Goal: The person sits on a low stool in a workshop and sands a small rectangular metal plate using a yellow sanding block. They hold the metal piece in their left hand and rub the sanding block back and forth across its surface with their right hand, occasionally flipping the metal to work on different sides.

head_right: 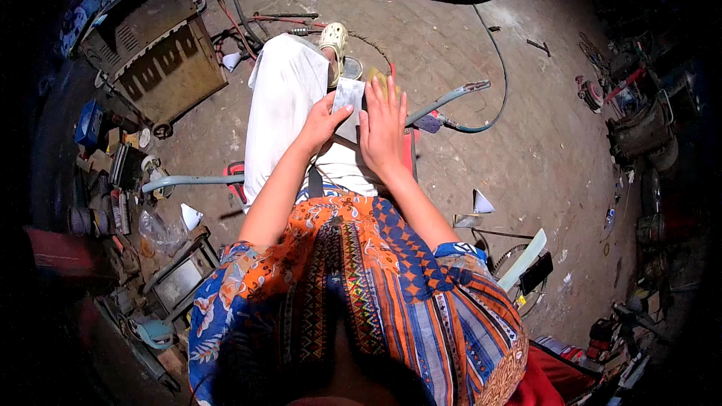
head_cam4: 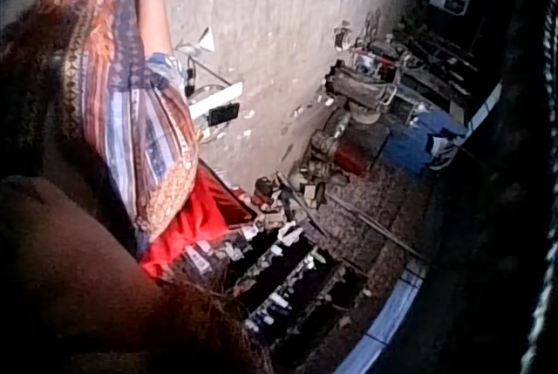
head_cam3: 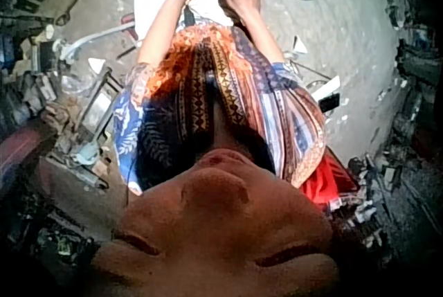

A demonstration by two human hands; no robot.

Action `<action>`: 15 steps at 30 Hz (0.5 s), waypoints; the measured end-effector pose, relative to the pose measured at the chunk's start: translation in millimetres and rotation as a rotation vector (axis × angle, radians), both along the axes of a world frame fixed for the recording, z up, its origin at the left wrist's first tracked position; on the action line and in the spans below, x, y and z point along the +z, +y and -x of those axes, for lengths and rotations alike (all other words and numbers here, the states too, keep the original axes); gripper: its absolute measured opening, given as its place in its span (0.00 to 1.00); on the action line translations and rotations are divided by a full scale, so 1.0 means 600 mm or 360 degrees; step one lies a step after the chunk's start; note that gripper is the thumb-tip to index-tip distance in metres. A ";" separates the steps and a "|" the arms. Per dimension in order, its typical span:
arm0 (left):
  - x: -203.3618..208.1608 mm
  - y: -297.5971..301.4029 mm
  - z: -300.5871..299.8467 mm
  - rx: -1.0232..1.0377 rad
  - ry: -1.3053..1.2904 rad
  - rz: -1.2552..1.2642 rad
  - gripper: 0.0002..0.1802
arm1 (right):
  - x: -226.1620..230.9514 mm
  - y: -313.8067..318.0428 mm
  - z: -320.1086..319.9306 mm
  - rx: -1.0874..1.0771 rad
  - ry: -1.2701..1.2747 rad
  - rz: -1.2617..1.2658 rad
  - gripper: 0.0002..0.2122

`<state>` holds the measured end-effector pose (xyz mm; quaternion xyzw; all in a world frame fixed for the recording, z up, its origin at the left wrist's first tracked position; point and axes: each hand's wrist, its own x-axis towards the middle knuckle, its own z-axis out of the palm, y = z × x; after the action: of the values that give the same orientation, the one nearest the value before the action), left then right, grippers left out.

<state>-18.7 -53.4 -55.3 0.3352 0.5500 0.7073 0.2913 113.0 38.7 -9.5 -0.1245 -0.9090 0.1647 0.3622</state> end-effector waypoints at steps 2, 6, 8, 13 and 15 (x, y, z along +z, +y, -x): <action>-0.002 0.001 0.001 0.0048 0.0034 -0.0028 0.18 | 0.003 -0.004 -0.001 0.0040 -0.0053 -0.0049 0.22; -0.004 0.001 0.003 0.0057 0.0016 0.0032 0.19 | -0.018 0.000 0.004 0.0140 -0.0200 -0.0061 0.23; -0.006 0.000 0.004 -0.0017 -0.0121 -0.0024 0.19 | -0.029 0.000 0.007 0.0139 -0.0256 -0.0017 0.24; 0.022 -0.013 0.002 -0.0312 -0.0368 -0.0031 0.36 | -0.036 0.010 0.012 0.0140 -0.0181 0.0115 0.26; 0.026 -0.017 -0.004 -0.0397 -0.0366 -0.0093 0.41 | -0.037 0.013 0.013 0.0150 -0.0091 0.0180 0.26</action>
<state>-16.2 -63.6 -39.5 0.3261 0.4464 0.7151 0.4278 105.0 46.5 -31.6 -0.1066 -0.9130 0.2291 0.3203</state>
